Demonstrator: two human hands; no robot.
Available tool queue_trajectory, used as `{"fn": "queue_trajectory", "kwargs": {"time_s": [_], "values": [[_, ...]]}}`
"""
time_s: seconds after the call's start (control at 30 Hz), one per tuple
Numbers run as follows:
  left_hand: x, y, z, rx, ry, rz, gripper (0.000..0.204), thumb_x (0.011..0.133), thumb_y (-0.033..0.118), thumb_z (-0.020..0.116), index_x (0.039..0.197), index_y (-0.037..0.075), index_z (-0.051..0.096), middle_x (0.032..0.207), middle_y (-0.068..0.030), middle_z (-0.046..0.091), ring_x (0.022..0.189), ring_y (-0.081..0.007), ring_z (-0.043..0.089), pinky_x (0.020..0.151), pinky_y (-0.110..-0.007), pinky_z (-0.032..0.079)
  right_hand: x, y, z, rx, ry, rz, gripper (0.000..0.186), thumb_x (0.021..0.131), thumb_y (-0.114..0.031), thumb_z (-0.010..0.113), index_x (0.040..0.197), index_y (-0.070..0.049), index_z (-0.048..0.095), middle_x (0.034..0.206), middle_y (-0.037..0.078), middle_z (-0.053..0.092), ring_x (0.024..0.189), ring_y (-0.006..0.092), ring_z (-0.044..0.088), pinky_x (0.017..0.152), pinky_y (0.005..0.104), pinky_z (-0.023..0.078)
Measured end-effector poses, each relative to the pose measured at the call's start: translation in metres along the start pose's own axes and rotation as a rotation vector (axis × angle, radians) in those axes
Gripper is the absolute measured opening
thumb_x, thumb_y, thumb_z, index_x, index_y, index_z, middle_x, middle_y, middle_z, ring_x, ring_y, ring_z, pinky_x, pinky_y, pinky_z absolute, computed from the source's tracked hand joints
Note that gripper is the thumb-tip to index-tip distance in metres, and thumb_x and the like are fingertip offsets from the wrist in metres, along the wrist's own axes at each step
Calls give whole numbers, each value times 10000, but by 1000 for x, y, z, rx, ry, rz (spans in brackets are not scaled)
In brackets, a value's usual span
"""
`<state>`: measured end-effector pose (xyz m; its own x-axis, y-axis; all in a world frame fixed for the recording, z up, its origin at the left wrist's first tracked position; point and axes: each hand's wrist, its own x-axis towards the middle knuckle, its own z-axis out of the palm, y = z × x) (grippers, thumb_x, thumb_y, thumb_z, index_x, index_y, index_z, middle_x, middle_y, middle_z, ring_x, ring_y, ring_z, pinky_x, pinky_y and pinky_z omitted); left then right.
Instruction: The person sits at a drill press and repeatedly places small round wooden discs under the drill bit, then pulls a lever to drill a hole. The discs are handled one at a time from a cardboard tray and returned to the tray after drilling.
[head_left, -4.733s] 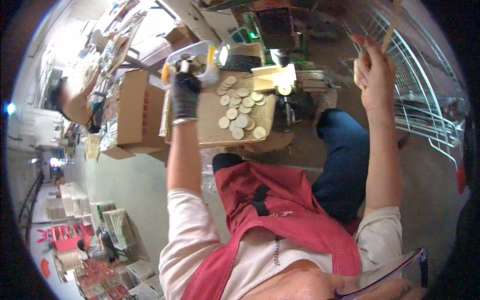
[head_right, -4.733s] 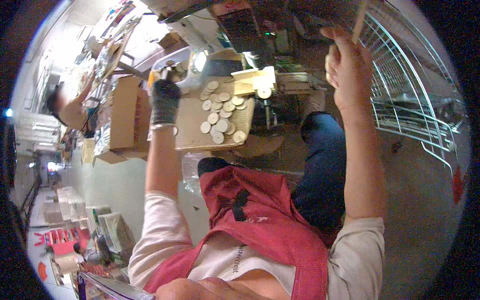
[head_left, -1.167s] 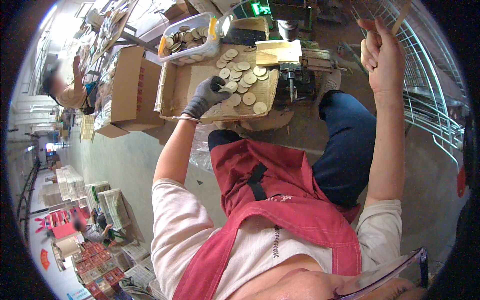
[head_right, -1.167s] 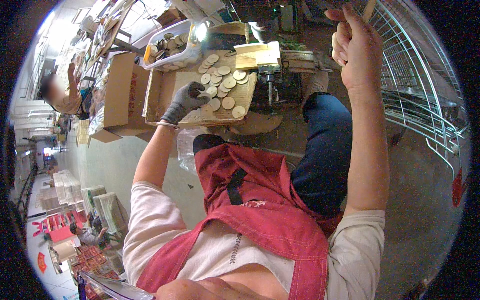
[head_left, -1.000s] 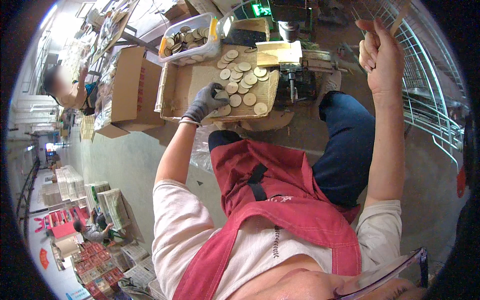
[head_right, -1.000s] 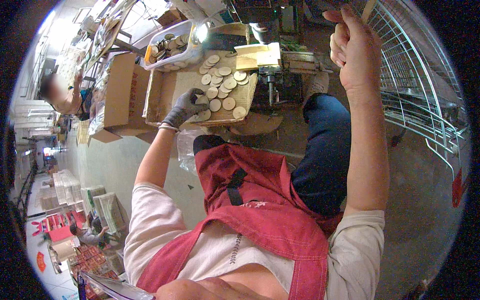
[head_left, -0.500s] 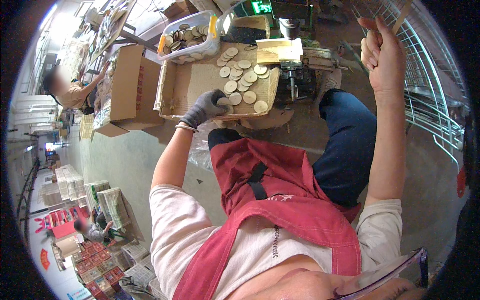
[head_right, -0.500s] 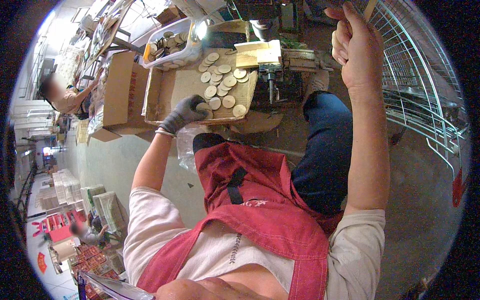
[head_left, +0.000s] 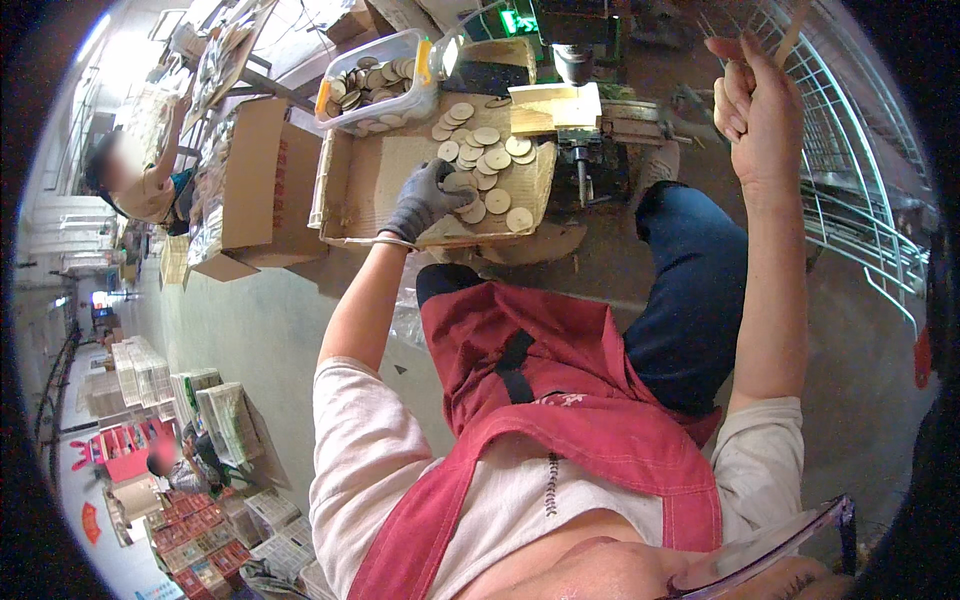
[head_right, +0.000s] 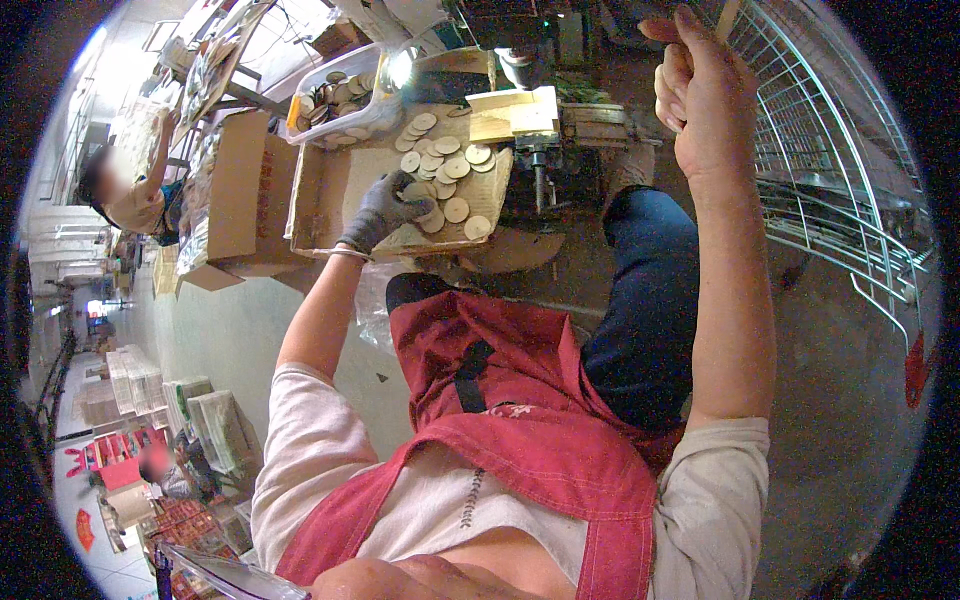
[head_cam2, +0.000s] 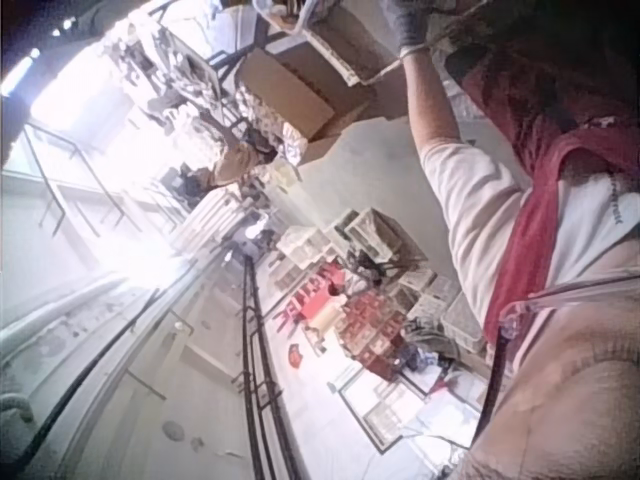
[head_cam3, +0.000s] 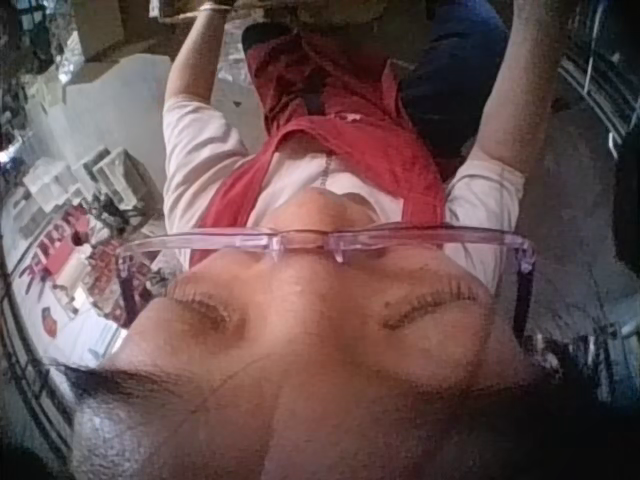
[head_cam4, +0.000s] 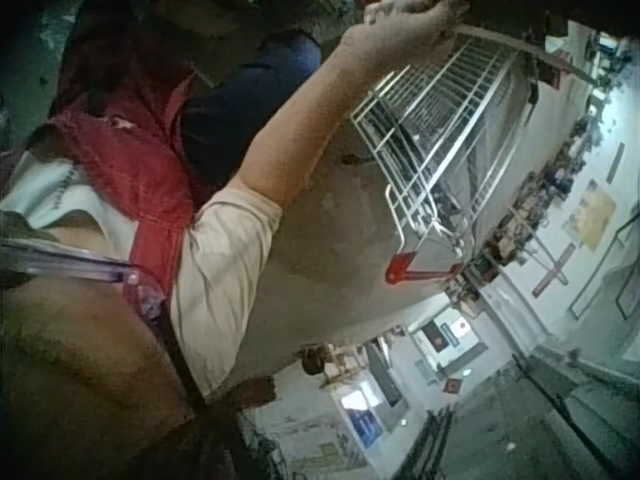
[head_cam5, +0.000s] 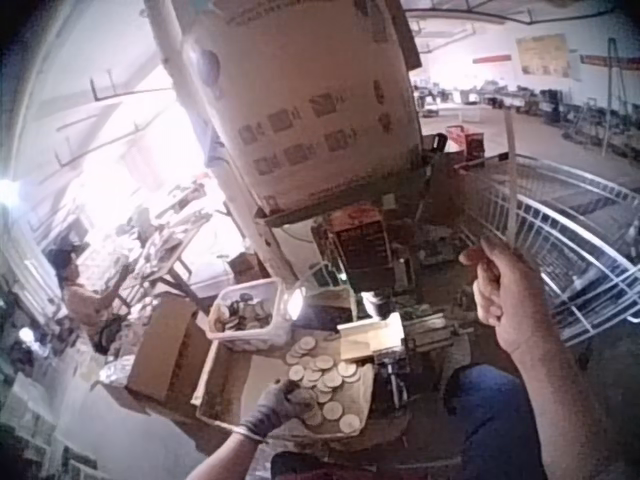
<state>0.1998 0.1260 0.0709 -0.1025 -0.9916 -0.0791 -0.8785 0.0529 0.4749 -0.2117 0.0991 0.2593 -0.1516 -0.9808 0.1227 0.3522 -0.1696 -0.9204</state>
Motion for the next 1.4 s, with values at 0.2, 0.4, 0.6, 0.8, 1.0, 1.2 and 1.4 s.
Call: {"fn": "queue_trajectory", "kwargs": {"time_s": [0.2,0.4,0.6,0.8,1.0,1.2,1.4], "values": [[-18,24,-3,5,46,-23,568,713,331,823,1136,66,551,966,-185,672,923,-384,650,768,-427,527,-2,0,2,9,-13,9,367,978,-335,553,971,1,699,465,-71,262,396,41,236,367,230,165],[-28,14,-5,388,114,-3,513,732,321,779,1148,113,562,1105,-162,611,947,-371,637,787,-454,521,2,4,-6,36,-14,23,364,973,-336,563,969,2,698,460,-70,265,392,43,243,363,231,167],[-36,5,-2,216,138,-37,480,747,347,765,1129,125,578,1087,-157,623,980,-363,628,801,-455,517,2,5,-6,2,-7,-9,374,937,-357,599,922,9,675,471,-75,273,368,44,237,357,236,187],[-18,15,8,244,175,-85,468,741,360,773,1096,120,584,1050,-161,635,970,-365,631,796,-455,517,1,6,-9,-11,26,-16,363,938,-356,595,916,-3,680,466,-71,277,356,51,242,353,240,195],[-15,27,6,246,184,-58,481,728,366,781,1089,111,589,1039,-162,638,941,-368,640,774,-456,515,-14,-2,-28,61,95,71,317,930,-371,584,973,-62,640,525,-53,365,392,49,314,346,238,198],[-16,3,16,66,372,4,376,755,331,770,1009,79,652,917,-142,670,827,-317,655,732,-408,515,-117,34,-13,120,200,320,296,927,-372,540,1045,-101,553,647,-41,466,468,41,387,349,188,270],[-24,33,-1,-741,311,-248,322,847,239,750,1063,22,647,814,-27,648,621,-109,586,538,-262,481,-175,148,7,-106,-91,721,212,1010,-238,430,1011,-72,562,609,-26,441,408,61,358,328,244,259]]}}
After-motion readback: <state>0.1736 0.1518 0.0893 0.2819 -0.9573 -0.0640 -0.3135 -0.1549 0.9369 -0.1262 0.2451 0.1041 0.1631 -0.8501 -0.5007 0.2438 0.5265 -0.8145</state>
